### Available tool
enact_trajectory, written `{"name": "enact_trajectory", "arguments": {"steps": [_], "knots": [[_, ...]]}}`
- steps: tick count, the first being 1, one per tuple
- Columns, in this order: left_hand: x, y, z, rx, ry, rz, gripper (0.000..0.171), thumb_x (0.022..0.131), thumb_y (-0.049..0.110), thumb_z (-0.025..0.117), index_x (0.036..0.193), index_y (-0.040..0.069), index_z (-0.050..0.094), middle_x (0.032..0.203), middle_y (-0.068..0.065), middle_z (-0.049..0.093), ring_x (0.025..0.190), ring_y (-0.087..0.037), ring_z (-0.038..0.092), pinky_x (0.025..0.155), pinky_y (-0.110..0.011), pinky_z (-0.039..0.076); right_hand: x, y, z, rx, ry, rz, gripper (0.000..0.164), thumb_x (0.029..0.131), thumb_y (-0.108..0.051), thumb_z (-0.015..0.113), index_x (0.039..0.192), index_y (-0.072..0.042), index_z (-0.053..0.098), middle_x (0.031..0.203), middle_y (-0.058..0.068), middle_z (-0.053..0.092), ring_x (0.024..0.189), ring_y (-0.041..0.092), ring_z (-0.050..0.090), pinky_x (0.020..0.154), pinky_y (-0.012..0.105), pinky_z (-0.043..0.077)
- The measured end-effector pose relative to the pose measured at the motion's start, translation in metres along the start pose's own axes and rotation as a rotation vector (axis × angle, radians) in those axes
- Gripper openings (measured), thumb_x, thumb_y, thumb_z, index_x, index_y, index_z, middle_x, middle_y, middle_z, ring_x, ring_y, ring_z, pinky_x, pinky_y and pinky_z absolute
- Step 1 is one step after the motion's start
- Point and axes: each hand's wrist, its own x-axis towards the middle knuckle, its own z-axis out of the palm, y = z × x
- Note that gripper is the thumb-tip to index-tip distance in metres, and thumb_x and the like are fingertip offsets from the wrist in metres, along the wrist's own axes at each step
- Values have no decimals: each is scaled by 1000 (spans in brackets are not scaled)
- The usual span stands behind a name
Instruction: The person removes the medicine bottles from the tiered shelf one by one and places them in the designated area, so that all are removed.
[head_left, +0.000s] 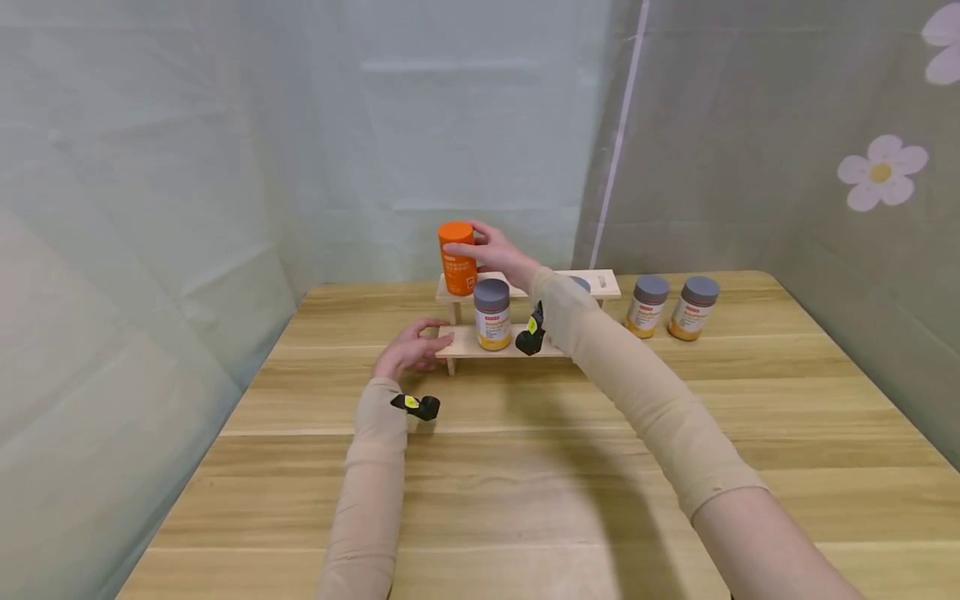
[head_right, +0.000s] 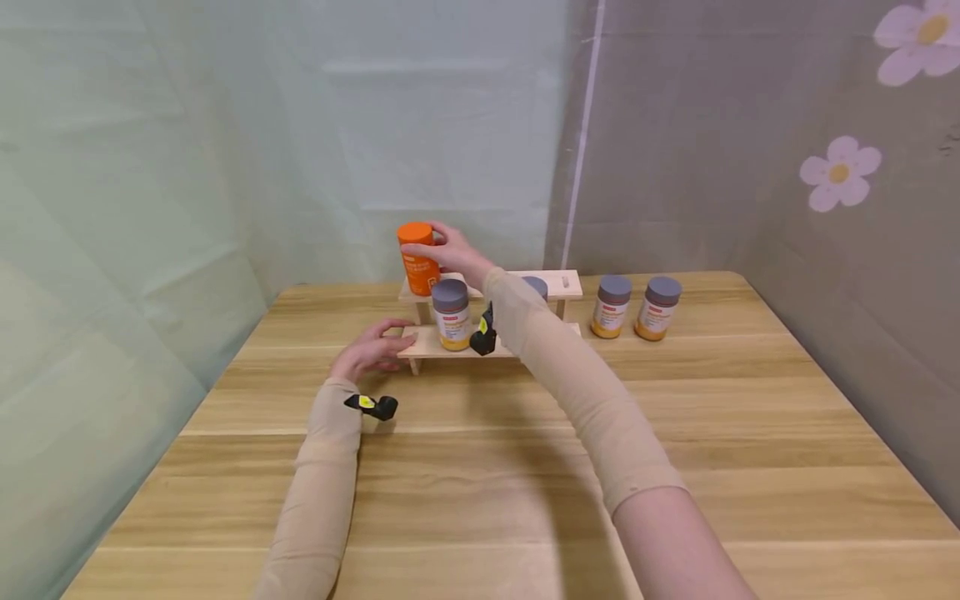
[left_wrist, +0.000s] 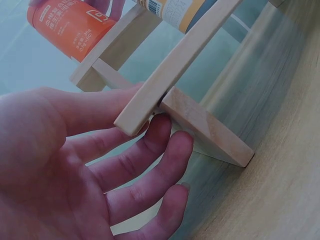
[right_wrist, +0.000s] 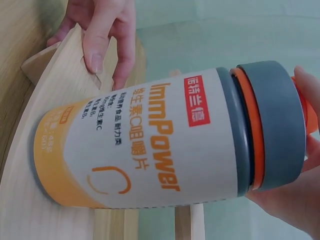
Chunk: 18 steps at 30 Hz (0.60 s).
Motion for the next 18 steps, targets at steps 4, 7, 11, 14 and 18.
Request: {"name": "enact_trajectory", "arguments": {"steps": [4, 7, 11, 14, 18], "knots": [[2, 1, 1, -5, -2, 0, 59, 96, 33, 61, 147, 17, 36, 137, -24, 53, 82, -12, 66, 78, -30, 52, -1, -1, -5, -15, 13, 1, 61, 91, -31, 67, 145, -21, 39, 146, 10, 47, 131, 27, 49, 104, 47, 44], [3, 2, 2, -3, 0, 1, 59, 96, 33, 60, 147, 17, 36, 137, -24, 53, 80, -12, 66, 78, -30, 52, -3, -4, -8, -20, 17, -1, 62, 91, -32, 67, 145, -22, 40, 145, 9, 48, 130, 26, 50, 104, 47, 45], [2, 1, 1, -7, -7, 3, 59, 96, 32, 60, 147, 16, 35, 140, -25, 50, 79, -11, 66, 80, -33, 52, -4, -9, -11, -4, 16, -22, 58, 91, -31, 66, 143, -21, 43, 143, 9, 50, 129, 26, 50, 104, 48, 44], [0, 3, 0, -9, -13, 3, 59, 97, 30, 58, 148, 14, 34, 141, -26, 49, 79, -11, 66, 83, -35, 52, -6, -12, -13, 10, 19, -35, 55, 91, -30, 67, 141, -19, 45, 141, 10, 51, 129, 26, 50, 104, 50, 43], [0, 3, -1, -1, -7, -3, 59, 97, 31, 59, 148, 15, 35, 138, -26, 51, 80, -12, 66, 84, -35, 52, -7, -14, -17, 10, 37, -37, 54, 91, -30, 66, 140, -18, 46, 141, 11, 52, 128, 27, 51, 104, 50, 43]]}}
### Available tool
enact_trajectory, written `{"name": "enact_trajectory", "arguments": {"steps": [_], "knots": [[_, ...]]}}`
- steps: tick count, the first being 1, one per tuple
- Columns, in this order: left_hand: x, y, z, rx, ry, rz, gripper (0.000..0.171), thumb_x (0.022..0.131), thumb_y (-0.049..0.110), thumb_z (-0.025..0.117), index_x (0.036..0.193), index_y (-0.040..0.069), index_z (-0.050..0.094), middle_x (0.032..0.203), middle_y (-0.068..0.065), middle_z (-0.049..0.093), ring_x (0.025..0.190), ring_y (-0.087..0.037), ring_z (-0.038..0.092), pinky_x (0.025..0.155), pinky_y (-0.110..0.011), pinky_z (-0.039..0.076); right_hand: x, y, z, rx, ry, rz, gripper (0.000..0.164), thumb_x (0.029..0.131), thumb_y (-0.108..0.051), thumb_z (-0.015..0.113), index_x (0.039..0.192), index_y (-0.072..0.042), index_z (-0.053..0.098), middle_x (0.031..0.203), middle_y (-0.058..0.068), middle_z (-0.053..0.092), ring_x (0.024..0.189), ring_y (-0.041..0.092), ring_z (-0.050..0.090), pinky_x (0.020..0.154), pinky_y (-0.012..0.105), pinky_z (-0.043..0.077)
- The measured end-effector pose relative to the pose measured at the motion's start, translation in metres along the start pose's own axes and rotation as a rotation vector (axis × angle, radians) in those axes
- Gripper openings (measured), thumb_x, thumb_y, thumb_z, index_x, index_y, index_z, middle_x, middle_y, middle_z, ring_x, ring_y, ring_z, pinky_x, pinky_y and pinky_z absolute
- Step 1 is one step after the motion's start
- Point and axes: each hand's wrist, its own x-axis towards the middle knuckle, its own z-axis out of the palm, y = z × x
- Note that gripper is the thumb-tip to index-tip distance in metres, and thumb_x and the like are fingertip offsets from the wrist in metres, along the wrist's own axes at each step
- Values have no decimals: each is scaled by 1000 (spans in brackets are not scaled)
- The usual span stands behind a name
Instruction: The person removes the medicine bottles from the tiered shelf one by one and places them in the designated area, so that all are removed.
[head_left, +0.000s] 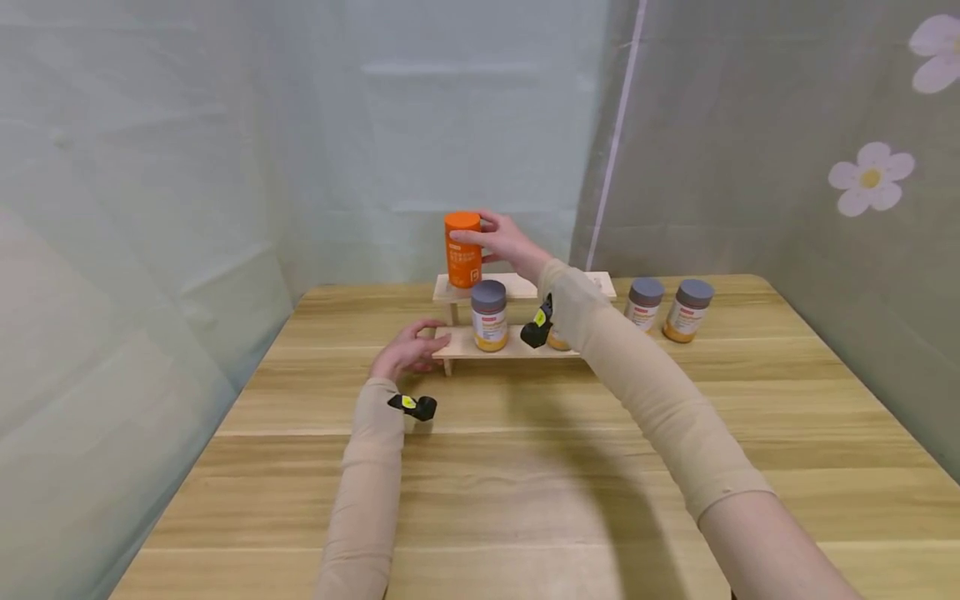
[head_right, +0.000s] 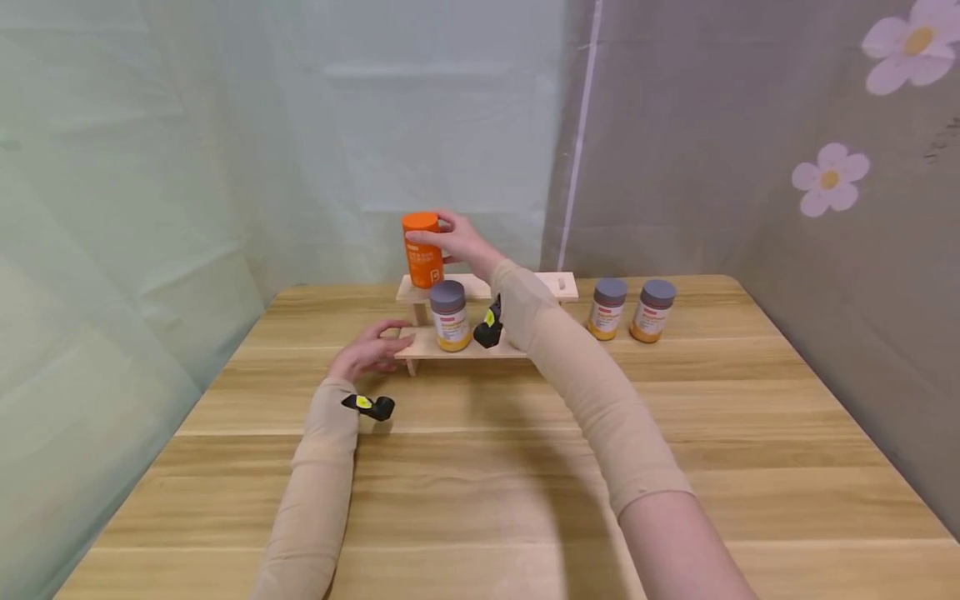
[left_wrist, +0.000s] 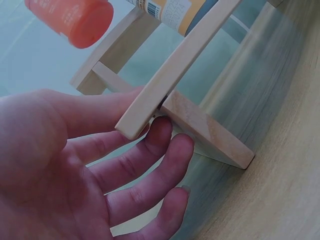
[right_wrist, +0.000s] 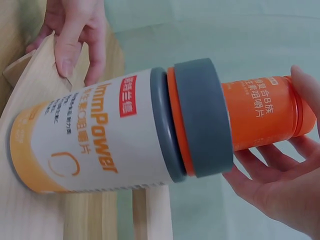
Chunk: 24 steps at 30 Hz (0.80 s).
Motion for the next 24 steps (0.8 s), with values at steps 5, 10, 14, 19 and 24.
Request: {"name": "enact_trajectory", "arguments": {"steps": [5, 10, 14, 19, 24], "knots": [[4, -2, 0, -7, 2, 2, 59, 96, 32, 60, 148, 16, 35, 128, -22, 58, 79, -12, 67, 81, -32, 51, -1, -3, -7, -31, 28, 4, 53, 91, -31, 67, 139, -19, 47, 140, 10, 54, 126, 25, 52, 103, 48, 45], [4, -1, -1, 4, 13, 9, 57, 97, 31, 59, 147, 16, 36, 126, -21, 59, 77, -10, 66, 77, -30, 52, -5, -6, -12, -98, 50, -7, 53, 91, -32, 67, 138, -19, 48, 139, 10, 55, 125, 25, 54, 100, 45, 47], [3, -2, -2, 3, 3, 14, 57, 97, 30, 58, 148, 15, 35, 133, -25, 55, 79, -12, 66, 79, -31, 52, -9, -3, -18, -123, 62, -17, 54, 91, -32, 67, 140, -20, 47, 139, 10, 55, 124, 25, 54, 100, 44, 47], [3, -5, -4, -3, -7, 12, 59, 97, 30, 58, 149, 15, 33, 137, -27, 52, 80, -11, 66, 79, -31, 52, -13, 1, -27, -114, 81, 4, 55, 91, -32, 68, 140, -19, 47, 140, 11, 54, 125, 26, 53, 102, 45, 46], [3, -6, -6, -12, -6, -1, 61, 97, 32, 59, 150, 18, 32, 136, -24, 53, 78, -9, 66, 80, -32, 51, -17, 3, -37, -115, 99, 24, 54, 91, -32, 67, 139, -18, 47, 140, 12, 54, 126, 26, 53, 103, 46, 45]]}}
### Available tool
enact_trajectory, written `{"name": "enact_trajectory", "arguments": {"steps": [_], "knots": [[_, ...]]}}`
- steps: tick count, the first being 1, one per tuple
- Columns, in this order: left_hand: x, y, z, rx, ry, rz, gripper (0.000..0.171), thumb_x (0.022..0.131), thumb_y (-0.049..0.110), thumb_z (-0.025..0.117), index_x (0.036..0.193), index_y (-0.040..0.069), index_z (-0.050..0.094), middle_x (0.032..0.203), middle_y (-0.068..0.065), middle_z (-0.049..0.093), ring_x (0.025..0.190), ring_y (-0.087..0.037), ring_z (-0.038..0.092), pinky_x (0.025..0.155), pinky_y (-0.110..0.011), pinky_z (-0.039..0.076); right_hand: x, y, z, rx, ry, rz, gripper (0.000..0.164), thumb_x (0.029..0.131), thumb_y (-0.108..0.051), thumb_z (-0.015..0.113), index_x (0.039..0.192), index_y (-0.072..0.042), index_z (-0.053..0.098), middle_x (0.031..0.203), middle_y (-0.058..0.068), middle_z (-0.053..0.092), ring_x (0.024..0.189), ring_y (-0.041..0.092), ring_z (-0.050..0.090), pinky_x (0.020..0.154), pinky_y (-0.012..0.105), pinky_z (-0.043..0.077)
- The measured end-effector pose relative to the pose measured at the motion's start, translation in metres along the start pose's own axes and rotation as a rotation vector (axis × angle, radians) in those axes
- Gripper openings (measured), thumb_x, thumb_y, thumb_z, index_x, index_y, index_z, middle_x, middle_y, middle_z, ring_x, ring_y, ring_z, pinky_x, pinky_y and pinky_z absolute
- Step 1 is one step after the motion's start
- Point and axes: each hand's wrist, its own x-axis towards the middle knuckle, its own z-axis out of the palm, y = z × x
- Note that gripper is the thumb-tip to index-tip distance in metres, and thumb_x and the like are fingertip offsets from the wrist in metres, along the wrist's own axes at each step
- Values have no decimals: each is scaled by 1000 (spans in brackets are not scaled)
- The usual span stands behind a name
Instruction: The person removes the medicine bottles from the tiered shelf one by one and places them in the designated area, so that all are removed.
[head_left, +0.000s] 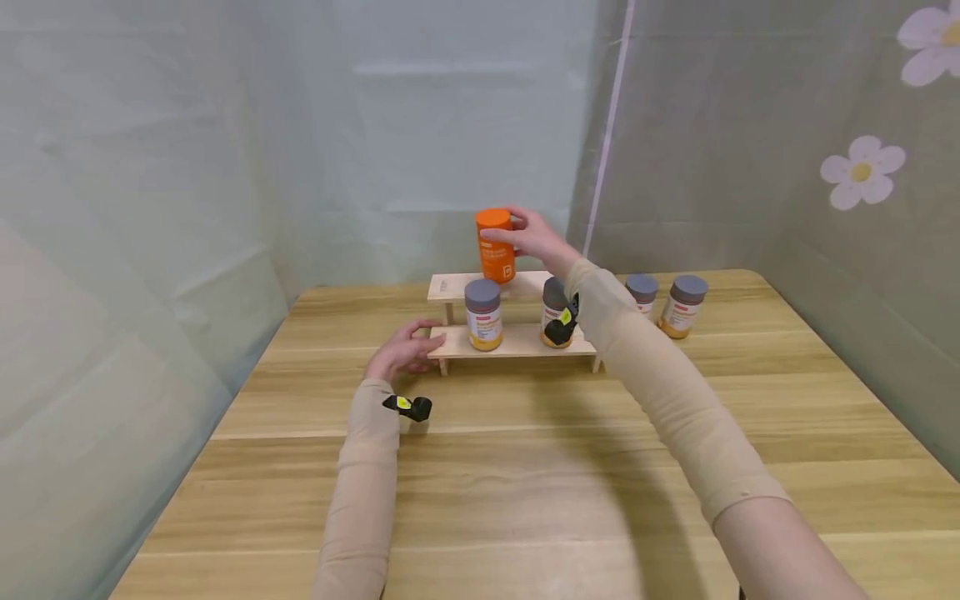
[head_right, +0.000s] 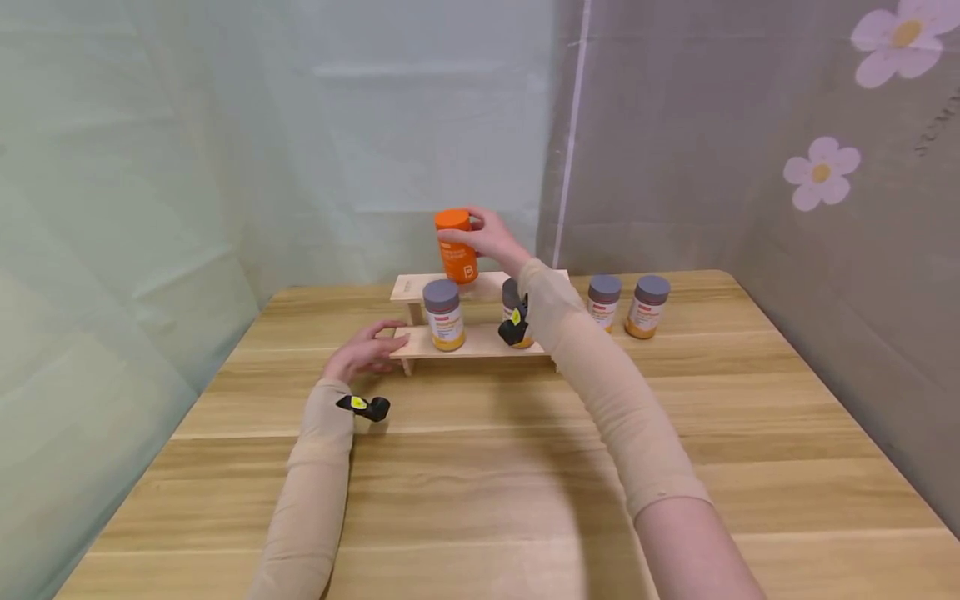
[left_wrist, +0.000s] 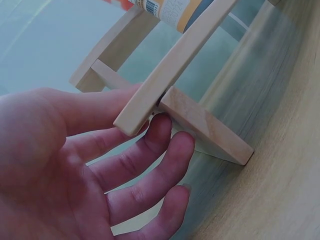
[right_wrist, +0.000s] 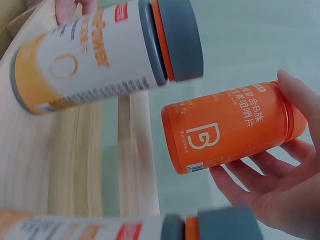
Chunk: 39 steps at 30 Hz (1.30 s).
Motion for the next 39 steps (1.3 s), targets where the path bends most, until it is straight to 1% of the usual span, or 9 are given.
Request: {"name": "enact_trajectory", "arguments": {"steps": [5, 8, 16, 22, 28, 30, 33, 37, 39], "knots": [[1, 0, -2, -11, 0, -5, 62, 96, 33, 60, 150, 19, 32, 127, -18, 58, 80, -10, 67, 83, -35, 52, -3, 2, -10, -9, 24, 19, 56, 91, -32, 67, 141, -17, 46, 141, 12, 53, 126, 26, 52, 103, 45, 45], [0, 1, -3, -16, 1, -5, 60, 96, 32, 60, 149, 19, 34, 123, -14, 58, 80, -10, 67, 80, -32, 52, -4, 4, -15, -1, 44, 24, 57, 91, -31, 67, 142, -16, 45, 142, 13, 52, 126, 27, 52, 103, 46, 45], [0, -1, -4, -5, 13, -6, 58, 96, 31, 59, 147, 18, 36, 122, -14, 58, 79, -10, 66, 75, -29, 52, -6, 7, -24, 4, 84, 49, 57, 90, -34, 68, 140, -19, 46, 142, 11, 52, 126, 27, 51, 104, 46, 44], [2, -1, -3, 3, 6, 2, 59, 97, 32, 59, 148, 17, 35, 119, -14, 60, 79, -10, 67, 74, -28, 53, -13, 5, -35, -5, 91, 24, 56, 90, -35, 68, 139, -18, 47, 138, 12, 55, 123, 26, 53, 103, 46, 44], [2, 0, -4, -4, 5, 5, 58, 97, 30, 59, 147, 17, 35, 101, -5, 64, 74, -9, 66, 70, -27, 52, -24, 3, -49, -39, 115, 33, 58, 90, -38, 67, 140, -17, 46, 139, 12, 54, 124, 26, 52, 106, 47, 42], [2, 0, -4, -7, 0, 8, 59, 97, 30, 59, 148, 16, 34, 98, -3, 64, 74, -9, 66, 70, -27, 52, -28, 3, -53, -32, 125, 37, 58, 90, -38, 67, 140, -18, 45, 139, 12, 53, 123, 25, 51, 106, 46, 42], [2, 1, -4, -7, -6, 13, 59, 97, 30, 59, 148, 15, 34, 108, -10, 65, 75, -9, 66, 70, -27, 52, -32, 4, -60, -6, 130, 15, 57, 90, -36, 67, 140, -18, 46, 136, 11, 54, 119, 24, 53, 104, 45, 43], [1, 2, -4, 13, -10, 15, 59, 97, 31, 58, 148, 15, 33, 132, -23, 55, 77, -9, 66, 71, -26, 52, -36, 8, -68, 2, 130, -14, 56, 90, -34, 68, 139, -17, 47, 132, 10, 57, 113, 21, 55, 99, 40, 45], [1, 2, -4, 15, -5, 9, 58, 97, 31, 58, 148, 16, 34, 137, -25, 52, 76, -8, 65, 71, -26, 52, -38, 10, -71, -8, 137, -17, 56, 90, -35, 68, 139, -17, 48, 130, 10, 58, 111, 20, 56, 96, 38, 46]]}}
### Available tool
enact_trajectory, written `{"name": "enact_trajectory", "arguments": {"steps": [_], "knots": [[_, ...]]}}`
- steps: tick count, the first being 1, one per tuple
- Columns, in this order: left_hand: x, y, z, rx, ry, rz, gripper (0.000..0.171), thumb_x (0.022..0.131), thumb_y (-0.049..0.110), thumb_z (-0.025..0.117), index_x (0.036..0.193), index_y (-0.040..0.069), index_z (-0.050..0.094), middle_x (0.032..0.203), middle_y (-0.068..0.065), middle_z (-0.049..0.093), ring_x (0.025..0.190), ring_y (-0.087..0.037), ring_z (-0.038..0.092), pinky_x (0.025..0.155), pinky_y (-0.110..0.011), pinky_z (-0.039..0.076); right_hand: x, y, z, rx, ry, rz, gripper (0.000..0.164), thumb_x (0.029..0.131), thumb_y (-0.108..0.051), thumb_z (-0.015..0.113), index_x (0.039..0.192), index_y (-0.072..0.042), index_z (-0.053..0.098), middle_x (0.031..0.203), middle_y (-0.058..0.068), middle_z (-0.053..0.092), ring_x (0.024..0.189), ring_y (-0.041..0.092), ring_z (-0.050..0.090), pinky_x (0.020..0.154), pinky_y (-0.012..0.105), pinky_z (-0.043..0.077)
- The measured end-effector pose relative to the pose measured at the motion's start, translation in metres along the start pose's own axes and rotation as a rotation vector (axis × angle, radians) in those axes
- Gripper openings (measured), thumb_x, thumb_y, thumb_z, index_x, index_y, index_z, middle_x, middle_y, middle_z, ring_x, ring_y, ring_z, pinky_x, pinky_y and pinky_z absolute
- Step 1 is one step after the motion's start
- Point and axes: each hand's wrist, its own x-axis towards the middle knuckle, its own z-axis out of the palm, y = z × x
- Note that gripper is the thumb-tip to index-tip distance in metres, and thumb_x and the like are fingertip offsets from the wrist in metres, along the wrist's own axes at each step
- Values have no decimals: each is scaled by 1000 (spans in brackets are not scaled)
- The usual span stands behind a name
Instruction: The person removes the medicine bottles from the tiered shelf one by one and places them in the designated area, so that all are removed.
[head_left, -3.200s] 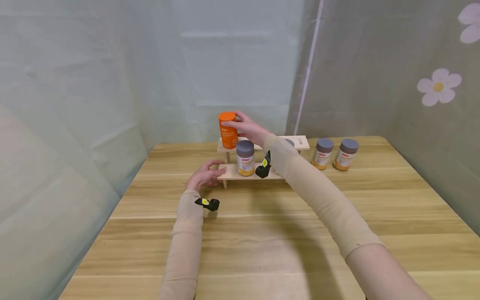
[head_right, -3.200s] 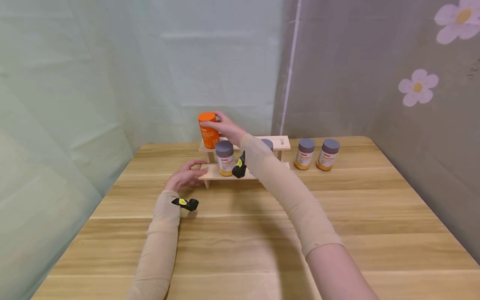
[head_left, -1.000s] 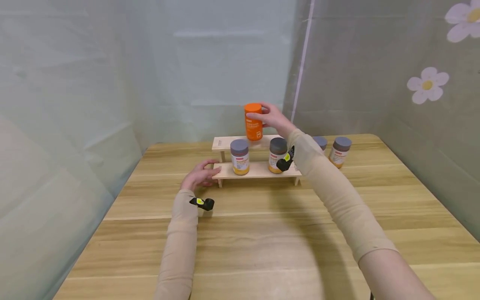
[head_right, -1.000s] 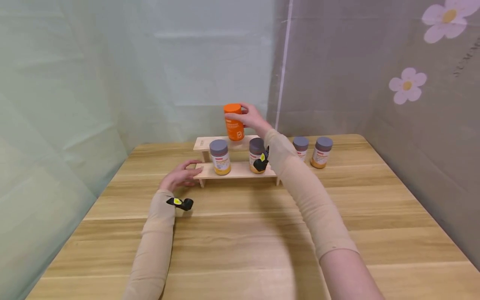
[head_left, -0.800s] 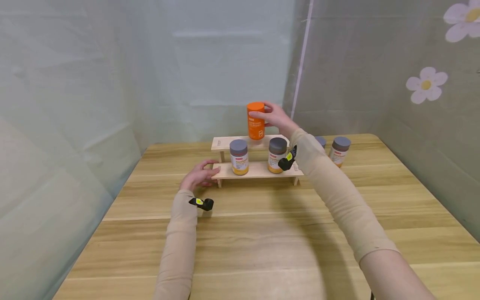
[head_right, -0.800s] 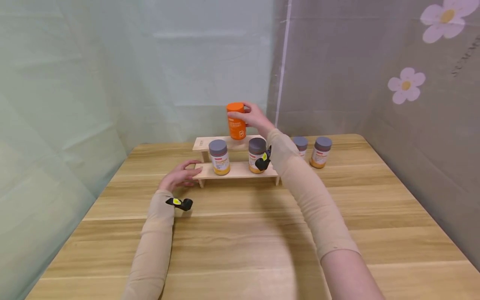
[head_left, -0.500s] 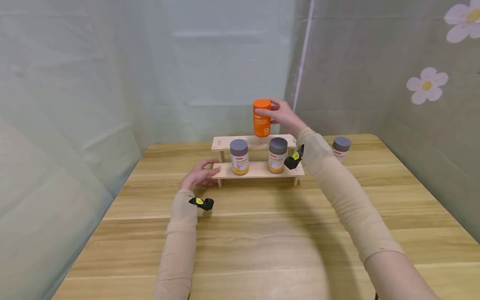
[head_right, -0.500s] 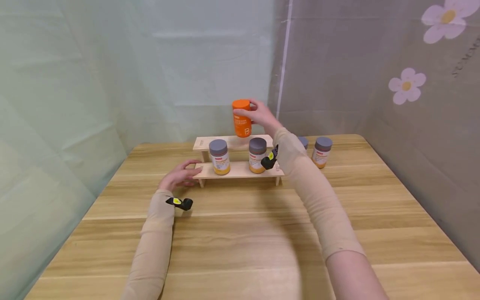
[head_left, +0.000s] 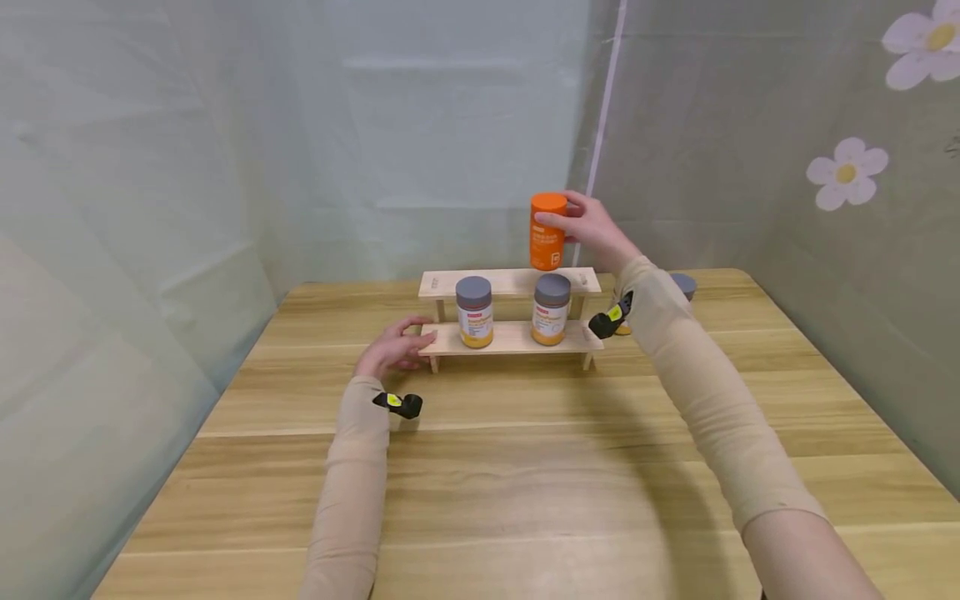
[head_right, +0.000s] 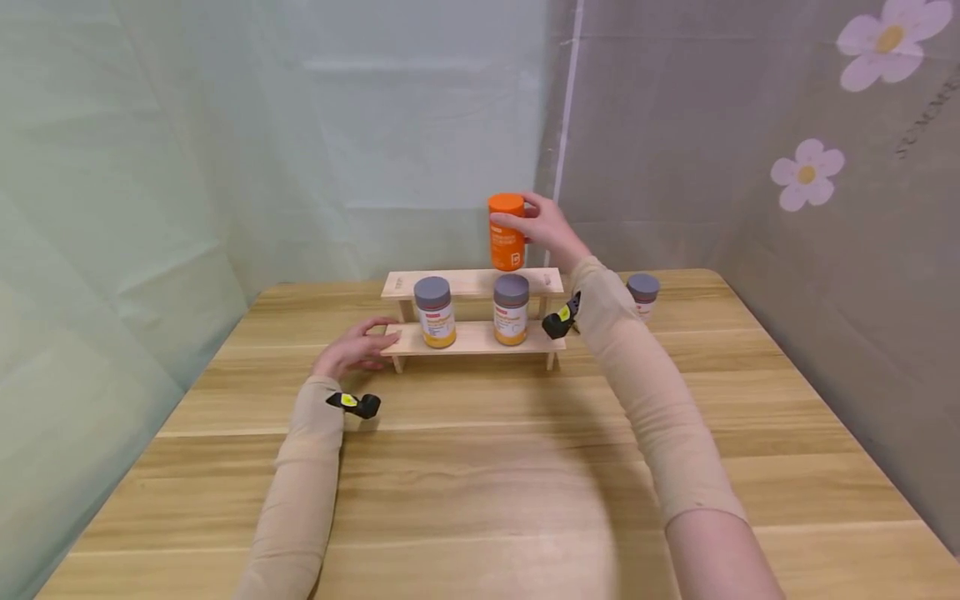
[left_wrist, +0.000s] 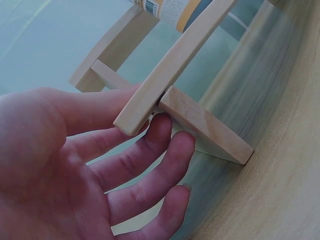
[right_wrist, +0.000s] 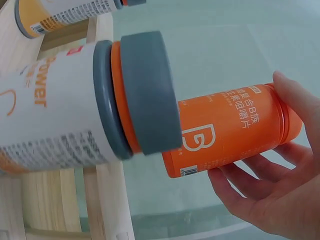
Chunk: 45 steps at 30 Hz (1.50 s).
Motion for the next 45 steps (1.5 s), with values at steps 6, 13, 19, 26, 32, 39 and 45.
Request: {"name": "enact_trajectory", "arguments": {"steps": [6, 13, 19, 26, 32, 39, 45], "knots": [[2, 0, 0, -11, 0, -8, 58, 97, 31, 58, 148, 17, 34, 130, -22, 56, 75, -8, 65, 71, -27, 52, -5, 2, -10, 3, 30, 6, 54, 90, -35, 68, 137, -17, 50, 125, 6, 60, 107, 18, 55, 92, 37, 45], [0, 0, -2, 12, 1, -7, 61, 97, 33, 58, 149, 17, 32, 135, -24, 54, 75, -7, 64, 73, -27, 51, -9, 3, -19, 19, 61, 12, 53, 89, -35, 69, 136, -16, 51, 118, 2, 61, 103, 17, 56, 93, 36, 45], [-4, 2, -4, 3, -6, -17, 62, 96, 31, 59, 150, 15, 32, 119, -17, 61, 76, -10, 65, 80, -33, 52, -10, 6, -25, 6, 73, 32, 59, 89, -38, 68, 137, -12, 48, 118, 1, 60, 103, 14, 56, 97, 37, 46], [-8, 9, -4, -1, -22, -31, 61, 98, 26, 55, 151, 11, 29, 137, -28, 50, 79, -13, 66, 86, -40, 51, -11, 9, -32, -13, 94, 68, 60, 89, -42, 68, 133, -7, 48, 112, -1, 57, 102, 15, 56, 105, 43, 43], [-2, 1, -3, -7, -11, -23, 63, 97, 31, 58, 151, 16, 30, 141, -27, 47, 81, -10, 65, 80, -31, 52, -16, 12, -41, 3, 120, 74, 57, 87, -44, 69, 128, -10, 47, 111, -3, 57, 104, 16, 56, 107, 44, 42], [-1, -1, -1, 16, -3, -6, 62, 97, 34, 57, 150, 17, 30, 141, -26, 48, 82, -9, 66, 78, -30, 52, -26, 18, -54, 51, 147, 47, 45, 88, -38, 69, 123, -15, 51, 106, -6, 59, 98, 11, 57, 105, 45, 43], [-2, -1, 0, 17, -8, -11, 61, 98, 33, 57, 150, 17, 30, 140, -26, 49, 82, -10, 66, 77, -29, 52, -35, 22, -67, 70, 161, 37, 42, 87, -40, 70, 120, -20, 53, 105, -8, 60, 98, 10, 58, 96, 35, 46]]}}
